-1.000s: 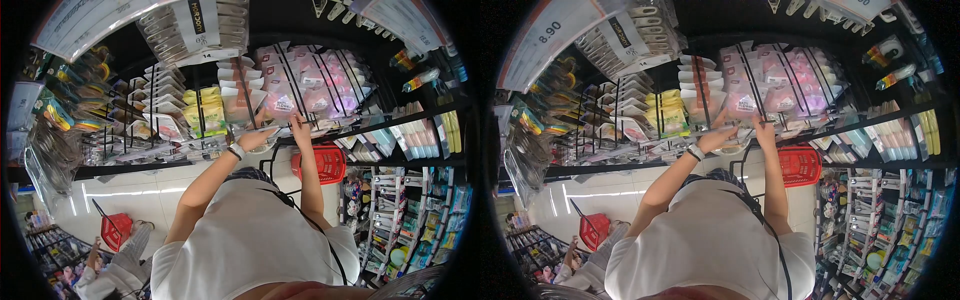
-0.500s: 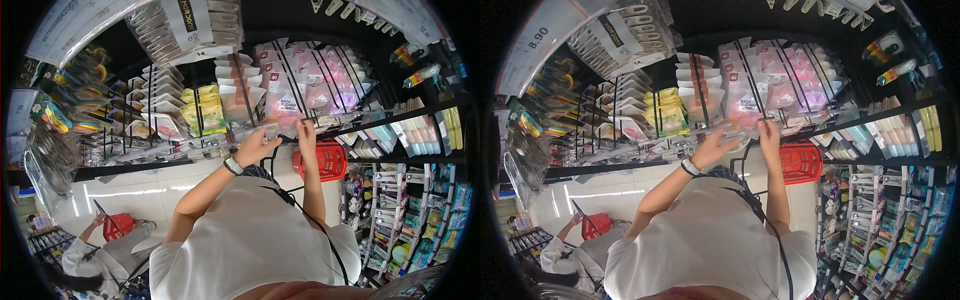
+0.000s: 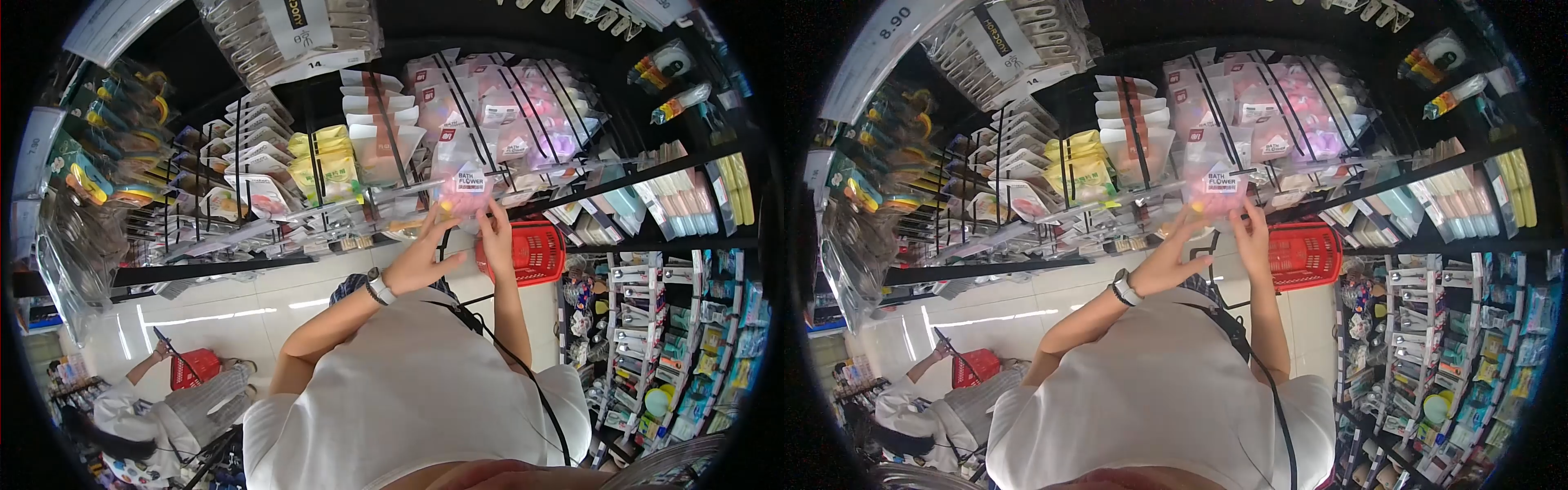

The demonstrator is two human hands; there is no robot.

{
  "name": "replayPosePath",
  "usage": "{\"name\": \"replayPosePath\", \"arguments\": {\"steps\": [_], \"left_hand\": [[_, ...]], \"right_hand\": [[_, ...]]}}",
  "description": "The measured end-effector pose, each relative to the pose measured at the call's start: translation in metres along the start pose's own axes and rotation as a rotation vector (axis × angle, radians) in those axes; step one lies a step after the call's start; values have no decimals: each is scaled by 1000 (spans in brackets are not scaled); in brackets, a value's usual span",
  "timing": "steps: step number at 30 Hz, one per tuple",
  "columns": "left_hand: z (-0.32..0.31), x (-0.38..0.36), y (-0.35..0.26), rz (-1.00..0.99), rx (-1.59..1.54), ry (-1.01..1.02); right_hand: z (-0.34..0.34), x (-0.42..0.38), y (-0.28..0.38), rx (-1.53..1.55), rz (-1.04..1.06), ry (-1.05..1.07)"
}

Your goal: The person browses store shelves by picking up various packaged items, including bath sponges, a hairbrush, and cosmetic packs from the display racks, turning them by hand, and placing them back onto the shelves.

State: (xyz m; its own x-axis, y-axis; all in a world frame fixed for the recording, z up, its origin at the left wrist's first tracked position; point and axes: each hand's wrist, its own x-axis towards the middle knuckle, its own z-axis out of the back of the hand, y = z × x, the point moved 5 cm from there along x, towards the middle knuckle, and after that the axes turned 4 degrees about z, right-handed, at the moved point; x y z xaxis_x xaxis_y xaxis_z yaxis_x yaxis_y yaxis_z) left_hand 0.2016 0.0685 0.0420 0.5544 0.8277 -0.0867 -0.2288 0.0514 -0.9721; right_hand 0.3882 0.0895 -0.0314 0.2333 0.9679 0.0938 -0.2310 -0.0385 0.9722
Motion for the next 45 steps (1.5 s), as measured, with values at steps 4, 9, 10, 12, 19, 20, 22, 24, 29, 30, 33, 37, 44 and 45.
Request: {"name": "replayPosePath", "arguments": {"steps": [4, 9, 10, 12, 19, 20, 22, 24, 29, 30, 33, 37, 44, 45], "left_hand": [[-10, -9, 4, -56, 65, 0], [-18, -20, 3, -112, -7, 14], [-18, -22, 2, -102, -20, 21], [-18, -26, 1, -123, 51, 22], [-17, -36, -6, -160, 52, -14], [-16, -38, -7, -188, 74, -28], [-14, -40, -10, -245, 122, -57], [-11, -43, -12, -246, 131, -73], [-8, -50, -9, -197, 40, -61], [-8, -51, -8, -164, 7, -54], [-8, -52, -6, -170, -57, -72], [-13, -53, 10, -158, -141, -142], [-16, -56, 30, -26, -308, -207], [-16, -56, 35, -32, -321, -246]], "right_hand": [[6, -10, -3, -15, 31, 24], [12, -22, -12, 23, 60, 41], [11, -25, -15, 80, -7, 49], [9, -32, -19, 197, -141, 68], [-3, -39, 1, 270, -120, 119], [-4, -39, 2, 280, -130, 129], [-7, -40, 5, 283, -143, 154], [-8, -43, 8, 270, -151, 180], [-12, -47, 9, 295, -136, 183], [-12, -48, 8, 292, -131, 177], [-9, -52, 7, 291, -130, 197], [-6, -56, -2, 264, -125, 184], [-7, -64, -12, 265, -174, 184], [-7, -65, -12, 274, -178, 183]]}}
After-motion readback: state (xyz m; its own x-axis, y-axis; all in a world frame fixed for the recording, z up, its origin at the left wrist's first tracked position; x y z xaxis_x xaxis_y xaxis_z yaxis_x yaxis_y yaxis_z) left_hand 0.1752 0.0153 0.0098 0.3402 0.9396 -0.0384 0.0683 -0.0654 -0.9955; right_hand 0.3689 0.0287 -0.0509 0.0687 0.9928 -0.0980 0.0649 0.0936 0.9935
